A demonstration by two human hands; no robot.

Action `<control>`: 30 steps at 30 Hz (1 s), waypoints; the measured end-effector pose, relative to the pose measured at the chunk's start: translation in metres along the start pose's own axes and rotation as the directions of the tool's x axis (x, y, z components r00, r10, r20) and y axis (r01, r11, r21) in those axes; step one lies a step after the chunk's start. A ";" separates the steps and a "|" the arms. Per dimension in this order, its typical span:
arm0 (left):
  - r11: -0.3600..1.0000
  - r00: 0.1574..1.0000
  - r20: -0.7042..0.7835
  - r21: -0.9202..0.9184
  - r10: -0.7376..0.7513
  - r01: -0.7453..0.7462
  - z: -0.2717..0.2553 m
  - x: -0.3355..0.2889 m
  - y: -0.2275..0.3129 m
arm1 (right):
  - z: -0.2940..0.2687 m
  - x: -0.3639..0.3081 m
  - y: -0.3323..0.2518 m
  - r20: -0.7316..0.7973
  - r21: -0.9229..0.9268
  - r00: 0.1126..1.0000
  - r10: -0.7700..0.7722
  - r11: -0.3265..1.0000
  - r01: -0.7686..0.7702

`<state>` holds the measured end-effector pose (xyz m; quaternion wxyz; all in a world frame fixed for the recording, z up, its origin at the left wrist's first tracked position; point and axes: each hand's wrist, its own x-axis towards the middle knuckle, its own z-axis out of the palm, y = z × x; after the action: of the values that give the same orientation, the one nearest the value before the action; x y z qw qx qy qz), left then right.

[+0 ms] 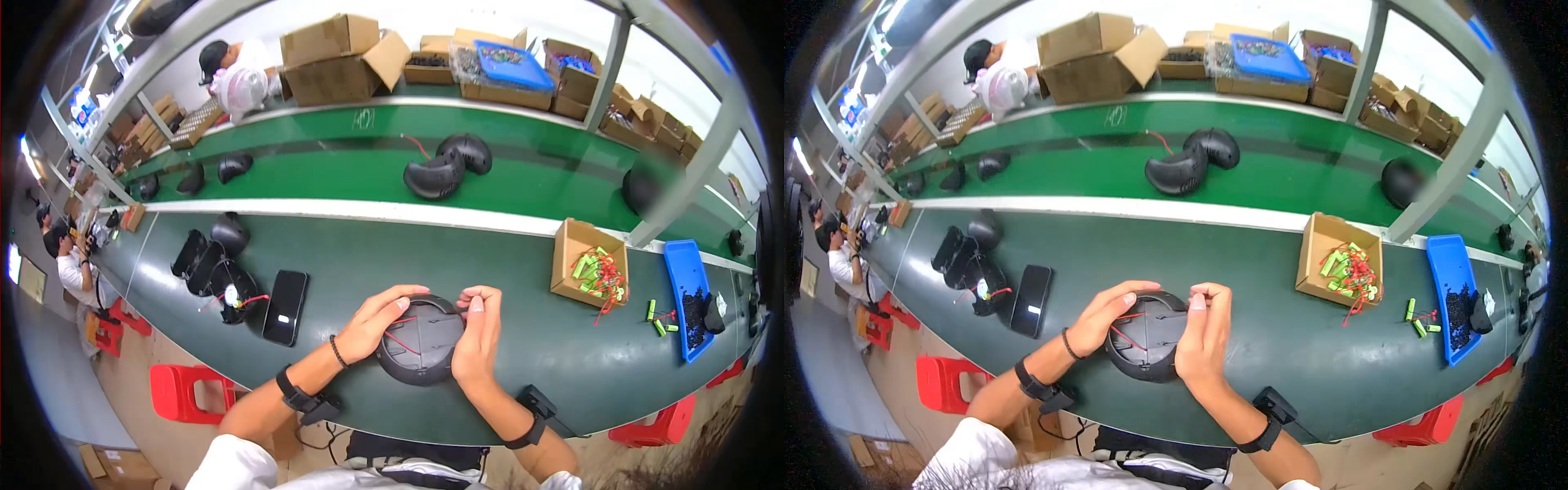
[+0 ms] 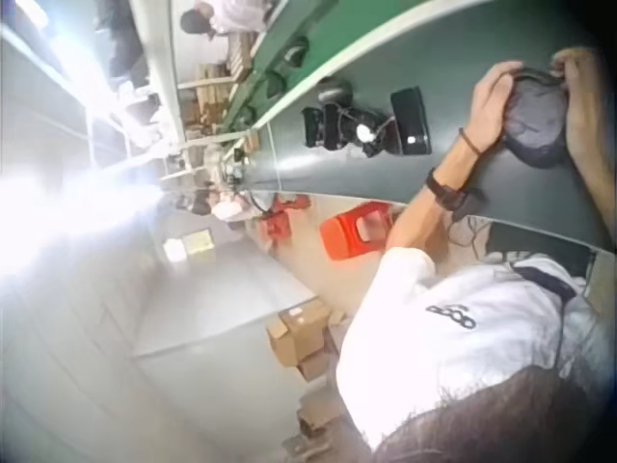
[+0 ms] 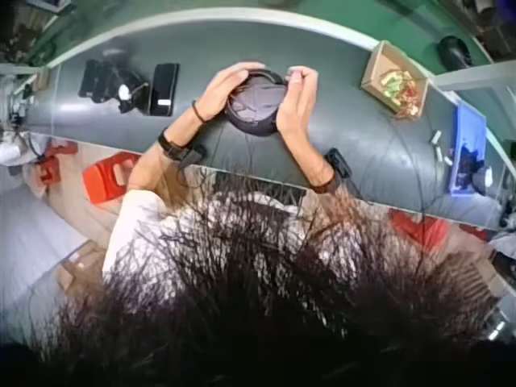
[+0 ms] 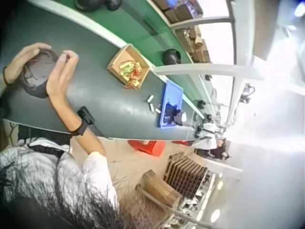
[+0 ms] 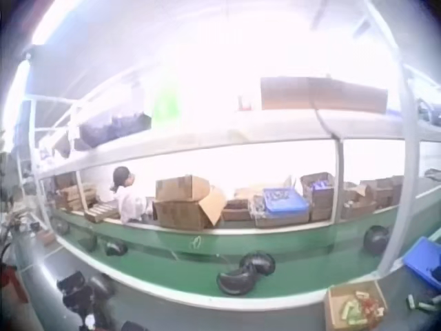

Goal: Assembling plastic shells, batteries, and internal components of portable speakers at a factory workstation.

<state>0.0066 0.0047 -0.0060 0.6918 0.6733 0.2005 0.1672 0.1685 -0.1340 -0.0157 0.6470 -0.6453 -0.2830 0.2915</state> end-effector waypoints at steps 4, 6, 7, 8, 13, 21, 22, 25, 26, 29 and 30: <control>0.646 0.932 -0.151 -0.756 -0.331 0.107 0.016 -0.024 0.001 | -0.008 -0.035 -0.038 0.189 -0.214 0.830 -0.525 0.803 0.557; 0.535 0.913 -0.143 -0.840 -0.382 0.092 0.031 -0.025 0.012 | -0.003 -0.053 -0.050 0.277 -0.282 0.717 -0.639 0.660 0.697; 0.490 0.913 -0.123 -0.867 -0.388 0.091 0.041 -0.029 0.014 | -0.003 -0.053 -0.051 0.268 -0.281 0.713 -0.648 0.656 0.701; 0.544 0.912 -0.165 -0.836 -0.374 0.072 0.053 -0.033 0.011 | -0.005 -0.048 -0.052 0.231 -0.353 0.693 -0.683 0.605 0.714; 0.619 0.976 -0.085 -0.783 -0.201 0.059 0.055 -0.040 0.025 | -0.029 -0.055 -0.074 0.254 -0.319 0.769 -0.587 0.699 0.640; 0.965 0.958 0.116 -0.017 0.264 -0.263 0.055 -0.054 0.018 | -0.034 -0.072 -0.062 0.269 -0.239 0.798 -0.539 0.765 0.598; 0.970 0.969 0.082 -0.091 0.232 -0.225 0.059 -0.056 0.012 | -0.031 -0.073 -0.059 0.267 -0.246 0.801 -0.535 0.766 0.594; 0.962 0.984 0.024 -0.216 0.178 -0.169 0.063 -0.058 0.010 | -0.027 -0.072 -0.055 0.250 -0.258 0.802 -0.542 0.761 0.595; 0.960 0.991 0.002 -0.247 0.136 -0.131 0.063 -0.058 0.010 | -0.026 -0.072 -0.061 0.275 -0.300 0.805 -0.525 0.749 0.591; 0.965 0.988 0.008 -0.216 0.152 -0.147 0.052 -0.045 0.020 | -0.026 -0.061 -0.066 0.316 -0.311 0.794 -0.520 0.733 0.604; 0.971 0.982 0.030 -0.158 0.187 -0.180 0.045 -0.041 0.024 | -0.026 -0.057 -0.067 0.334 -0.279 0.790 -0.515 0.746 0.605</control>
<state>-0.0055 -0.0537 0.0207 0.7278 0.6368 0.1084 0.2303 0.1504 -0.1930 0.0521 0.5322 -0.6002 -0.5890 0.0979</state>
